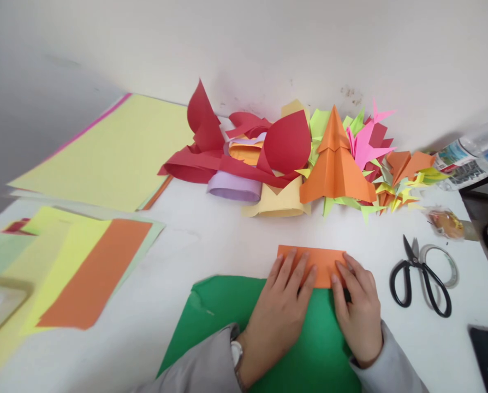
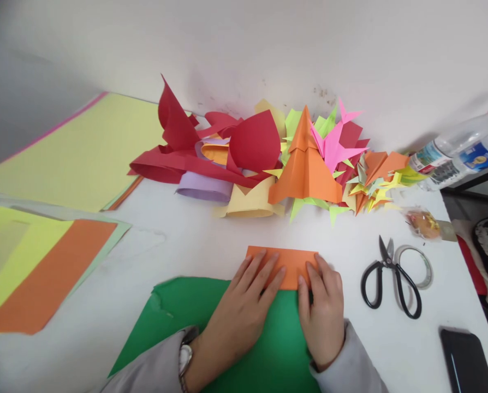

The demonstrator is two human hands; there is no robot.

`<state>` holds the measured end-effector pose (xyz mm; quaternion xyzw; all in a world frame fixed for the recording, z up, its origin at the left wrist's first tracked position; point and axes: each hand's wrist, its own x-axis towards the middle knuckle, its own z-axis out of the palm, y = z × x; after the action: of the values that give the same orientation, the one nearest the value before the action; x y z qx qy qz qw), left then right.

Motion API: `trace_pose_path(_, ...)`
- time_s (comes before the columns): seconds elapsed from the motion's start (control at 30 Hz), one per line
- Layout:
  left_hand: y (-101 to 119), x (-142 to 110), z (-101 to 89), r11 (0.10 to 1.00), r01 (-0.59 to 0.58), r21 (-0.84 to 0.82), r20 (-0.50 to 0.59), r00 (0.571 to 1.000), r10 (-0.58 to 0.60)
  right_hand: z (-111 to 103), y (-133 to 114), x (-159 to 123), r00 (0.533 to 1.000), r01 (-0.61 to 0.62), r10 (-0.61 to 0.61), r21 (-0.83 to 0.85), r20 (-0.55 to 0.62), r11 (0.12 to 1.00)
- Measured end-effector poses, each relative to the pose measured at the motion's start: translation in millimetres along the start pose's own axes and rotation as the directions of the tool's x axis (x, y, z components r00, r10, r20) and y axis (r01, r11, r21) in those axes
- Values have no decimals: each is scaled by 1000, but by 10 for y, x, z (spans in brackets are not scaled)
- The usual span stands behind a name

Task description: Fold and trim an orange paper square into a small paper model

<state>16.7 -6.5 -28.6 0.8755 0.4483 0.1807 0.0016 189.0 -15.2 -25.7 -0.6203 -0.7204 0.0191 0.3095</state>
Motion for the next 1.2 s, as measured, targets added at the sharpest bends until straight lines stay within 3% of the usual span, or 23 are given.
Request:
trace_pose_path(0.97,-7,15,24,1000,17,-15,6,1000,-17,12,-43,-3,999,-48,48,2,26,999)
trace_pose_path(1.2,-44,16,-27,999,-44,-21,64,997,46,-10,-62,15,998,3,6,-144,63,990)
